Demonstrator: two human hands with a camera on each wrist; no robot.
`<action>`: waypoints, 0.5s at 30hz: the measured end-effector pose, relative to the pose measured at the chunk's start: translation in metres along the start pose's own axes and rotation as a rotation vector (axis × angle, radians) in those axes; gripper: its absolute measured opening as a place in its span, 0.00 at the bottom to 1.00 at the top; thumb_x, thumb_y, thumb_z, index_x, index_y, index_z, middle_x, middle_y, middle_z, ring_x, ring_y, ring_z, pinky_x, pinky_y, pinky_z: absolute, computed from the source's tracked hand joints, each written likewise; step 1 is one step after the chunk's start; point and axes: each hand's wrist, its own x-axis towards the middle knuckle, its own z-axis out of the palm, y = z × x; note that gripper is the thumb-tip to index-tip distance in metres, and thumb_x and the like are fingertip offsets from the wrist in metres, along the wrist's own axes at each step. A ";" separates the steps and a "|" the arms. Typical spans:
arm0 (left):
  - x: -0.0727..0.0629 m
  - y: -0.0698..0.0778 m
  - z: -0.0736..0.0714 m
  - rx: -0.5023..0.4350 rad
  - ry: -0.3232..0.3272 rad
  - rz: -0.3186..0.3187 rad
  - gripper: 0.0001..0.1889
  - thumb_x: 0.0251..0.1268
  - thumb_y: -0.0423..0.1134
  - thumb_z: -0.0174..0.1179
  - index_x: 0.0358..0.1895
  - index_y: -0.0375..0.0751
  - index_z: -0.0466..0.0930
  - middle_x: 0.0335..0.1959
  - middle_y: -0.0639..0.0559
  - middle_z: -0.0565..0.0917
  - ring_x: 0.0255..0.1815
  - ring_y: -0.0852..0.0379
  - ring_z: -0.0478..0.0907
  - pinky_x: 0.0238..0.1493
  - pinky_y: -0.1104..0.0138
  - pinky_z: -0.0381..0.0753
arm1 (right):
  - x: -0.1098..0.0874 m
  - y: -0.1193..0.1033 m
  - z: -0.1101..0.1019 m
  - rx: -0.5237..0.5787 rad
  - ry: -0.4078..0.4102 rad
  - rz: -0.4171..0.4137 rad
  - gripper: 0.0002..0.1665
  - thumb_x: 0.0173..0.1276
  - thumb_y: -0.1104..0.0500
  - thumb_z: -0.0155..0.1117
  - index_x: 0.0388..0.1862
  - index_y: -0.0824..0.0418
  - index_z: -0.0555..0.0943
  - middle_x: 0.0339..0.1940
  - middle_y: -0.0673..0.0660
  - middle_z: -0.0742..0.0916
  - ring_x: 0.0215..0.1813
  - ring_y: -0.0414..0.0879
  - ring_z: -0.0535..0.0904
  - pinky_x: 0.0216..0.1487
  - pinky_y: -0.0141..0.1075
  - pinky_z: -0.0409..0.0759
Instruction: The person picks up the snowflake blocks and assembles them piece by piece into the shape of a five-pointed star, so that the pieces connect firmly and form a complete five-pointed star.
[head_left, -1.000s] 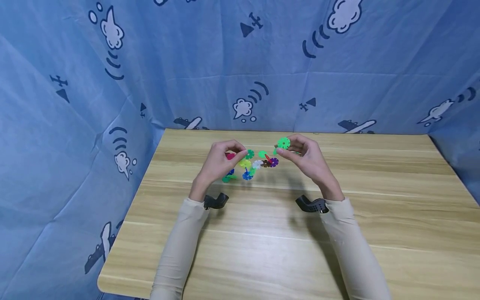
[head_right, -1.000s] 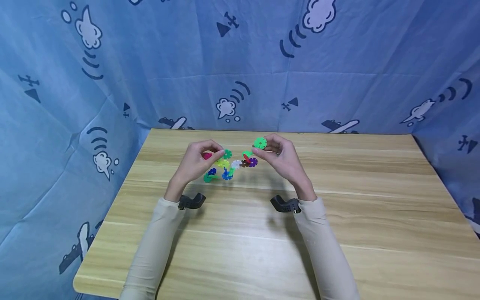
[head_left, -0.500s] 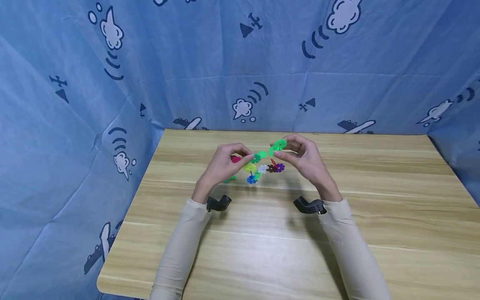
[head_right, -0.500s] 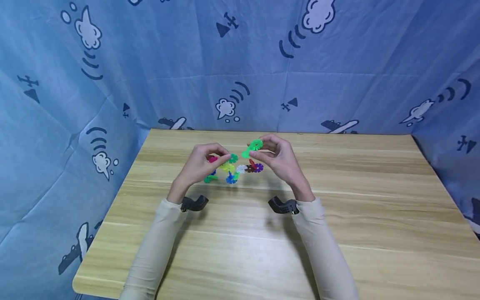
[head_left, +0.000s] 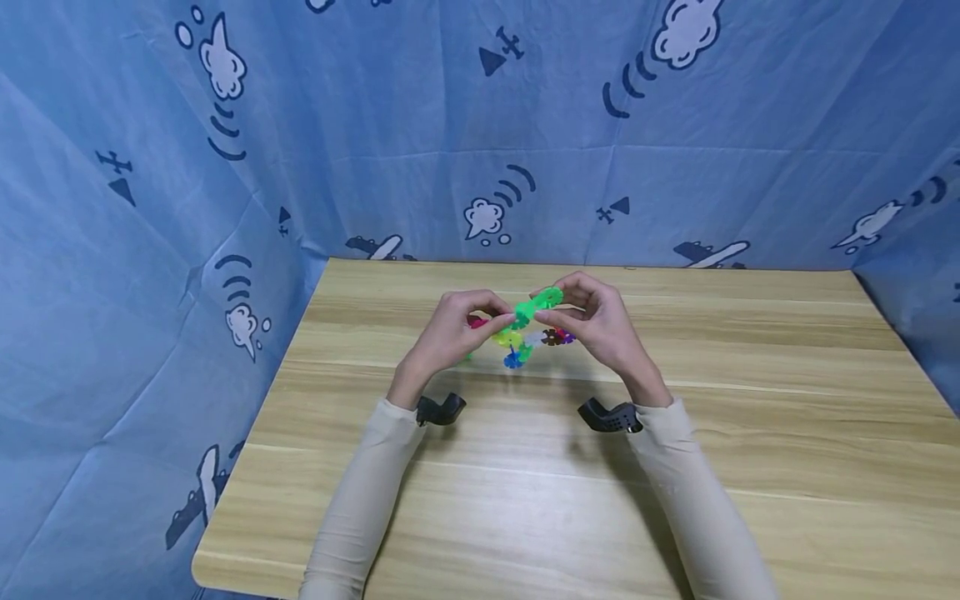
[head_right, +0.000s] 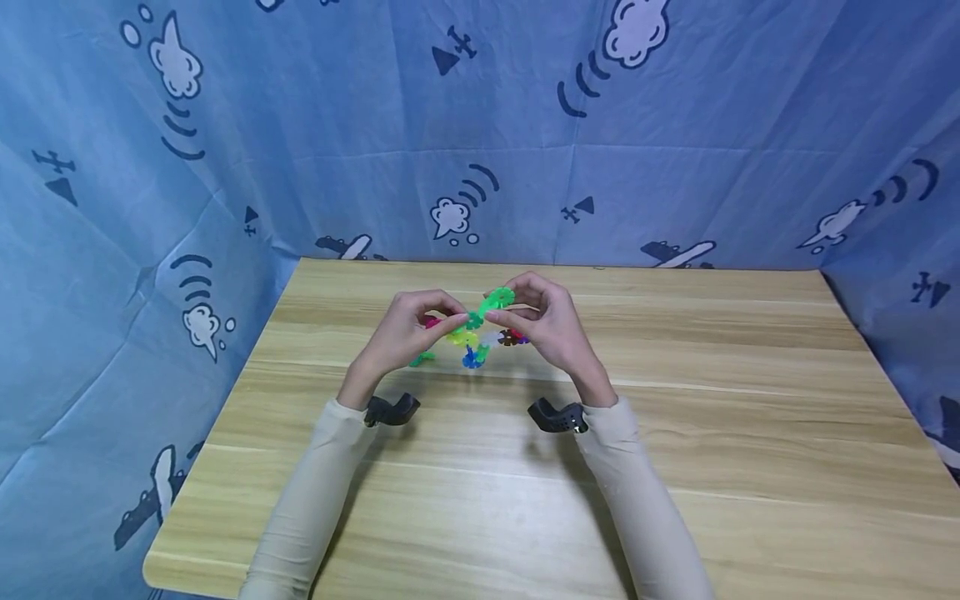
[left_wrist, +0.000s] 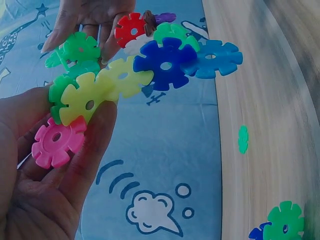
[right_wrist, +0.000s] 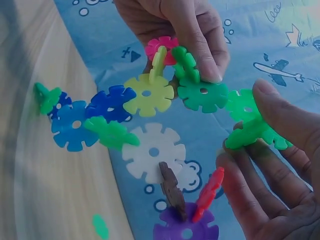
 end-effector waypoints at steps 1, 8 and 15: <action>0.000 0.000 0.000 0.001 -0.002 0.000 0.07 0.73 0.42 0.67 0.44 0.44 0.90 0.40 0.53 0.91 0.42 0.60 0.86 0.42 0.70 0.89 | 0.000 0.000 0.000 -0.006 -0.002 0.000 0.16 0.66 0.71 0.73 0.49 0.70 0.78 0.52 0.57 0.92 0.49 0.44 0.91 0.55 0.36 0.89; -0.001 0.001 0.002 0.022 0.003 0.007 0.07 0.73 0.42 0.67 0.44 0.45 0.90 0.41 0.53 0.91 0.43 0.60 0.87 0.43 0.70 0.89 | -0.002 -0.003 0.003 -0.060 -0.002 0.018 0.17 0.66 0.70 0.74 0.50 0.70 0.78 0.49 0.48 0.92 0.46 0.41 0.92 0.48 0.37 0.91; 0.000 0.002 0.002 0.046 0.011 0.023 0.07 0.73 0.42 0.67 0.44 0.44 0.90 0.40 0.52 0.91 0.43 0.59 0.87 0.43 0.71 0.89 | -0.003 -0.006 0.004 -0.095 -0.011 0.049 0.16 0.68 0.67 0.73 0.52 0.67 0.79 0.49 0.49 0.92 0.45 0.41 0.92 0.38 0.41 0.92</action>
